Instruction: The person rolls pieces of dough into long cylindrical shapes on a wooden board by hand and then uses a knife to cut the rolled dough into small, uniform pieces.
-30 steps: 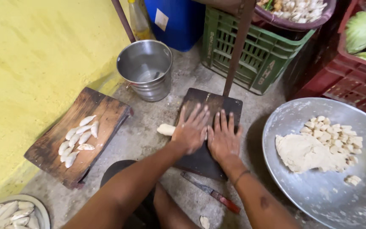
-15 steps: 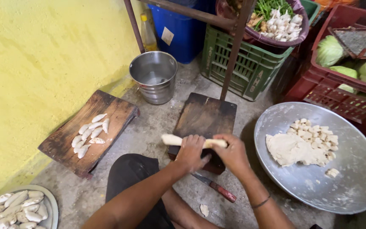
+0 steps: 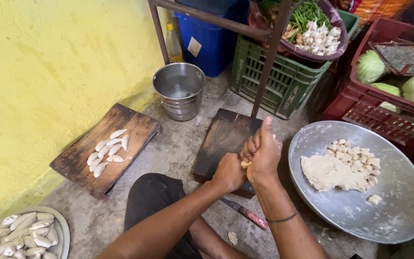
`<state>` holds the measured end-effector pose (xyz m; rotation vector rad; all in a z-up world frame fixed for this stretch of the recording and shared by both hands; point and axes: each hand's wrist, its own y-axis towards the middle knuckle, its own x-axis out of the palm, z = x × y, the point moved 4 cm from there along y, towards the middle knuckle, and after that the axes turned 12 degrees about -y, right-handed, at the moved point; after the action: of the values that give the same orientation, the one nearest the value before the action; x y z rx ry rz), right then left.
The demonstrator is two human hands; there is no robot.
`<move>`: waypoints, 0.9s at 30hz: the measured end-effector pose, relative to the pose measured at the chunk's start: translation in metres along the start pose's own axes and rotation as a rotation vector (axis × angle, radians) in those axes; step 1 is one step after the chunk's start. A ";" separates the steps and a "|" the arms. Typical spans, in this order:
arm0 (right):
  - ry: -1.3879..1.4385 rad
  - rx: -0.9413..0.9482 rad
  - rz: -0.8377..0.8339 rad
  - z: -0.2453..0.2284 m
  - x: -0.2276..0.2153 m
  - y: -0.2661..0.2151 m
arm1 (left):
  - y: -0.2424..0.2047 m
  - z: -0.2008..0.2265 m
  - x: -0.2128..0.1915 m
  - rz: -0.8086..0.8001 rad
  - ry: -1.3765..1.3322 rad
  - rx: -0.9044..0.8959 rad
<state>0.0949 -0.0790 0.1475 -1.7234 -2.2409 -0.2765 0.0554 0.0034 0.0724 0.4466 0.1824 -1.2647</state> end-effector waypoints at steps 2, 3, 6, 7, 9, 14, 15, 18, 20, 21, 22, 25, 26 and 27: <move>0.069 0.078 0.040 -0.008 0.002 -0.002 | -0.003 0.003 -0.002 0.024 -0.185 0.079; 0.009 0.078 0.046 -0.017 0.005 -0.002 | -0.003 0.002 -0.003 0.038 -0.312 0.078; -0.190 0.169 0.030 -0.045 0.017 -0.010 | -0.001 -0.002 0.003 0.012 -0.631 0.031; -0.262 0.255 -0.007 -0.052 0.020 -0.015 | 0.003 -0.001 0.005 -0.034 -0.690 -0.006; -0.362 0.175 -0.171 -0.066 0.028 -0.017 | 0.007 0.004 0.007 -0.067 -0.675 -0.086; -0.168 -0.103 -0.564 -0.063 0.020 -0.010 | 0.005 0.028 0.012 -0.076 -0.207 -0.119; -0.185 -0.112 -0.489 -0.058 0.017 -0.008 | 0.005 0.028 0.011 -0.060 -0.190 -0.110; -0.165 -0.110 -0.271 -0.045 0.009 -0.006 | 0.003 0.029 0.010 -0.030 -0.117 -0.081; -0.056 -0.095 -0.156 -0.039 0.004 -0.002 | 0.001 0.036 0.002 -0.014 -0.032 -0.045; -0.048 -0.073 -0.094 -0.033 -0.001 0.002 | 0.002 0.038 -0.003 -0.066 0.070 -0.132; -0.042 -0.050 -0.030 -0.025 -0.010 0.007 | 0.005 0.039 -0.009 -0.120 0.170 -0.220; 0.233 -0.039 -0.074 0.015 -0.053 0.036 | 0.018 0.044 -0.024 -0.260 0.467 -0.164; 0.370 -0.041 -0.133 0.034 -0.069 0.047 | 0.019 0.040 -0.025 -0.299 0.566 -0.095; 0.131 -0.034 -0.038 0.059 -0.086 0.058 | 0.018 0.028 -0.022 -0.341 0.605 -0.084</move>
<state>0.1645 -0.1223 0.0600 -1.6303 -2.1879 -0.4258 0.0624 0.0148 0.1096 0.7395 0.8491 -1.4160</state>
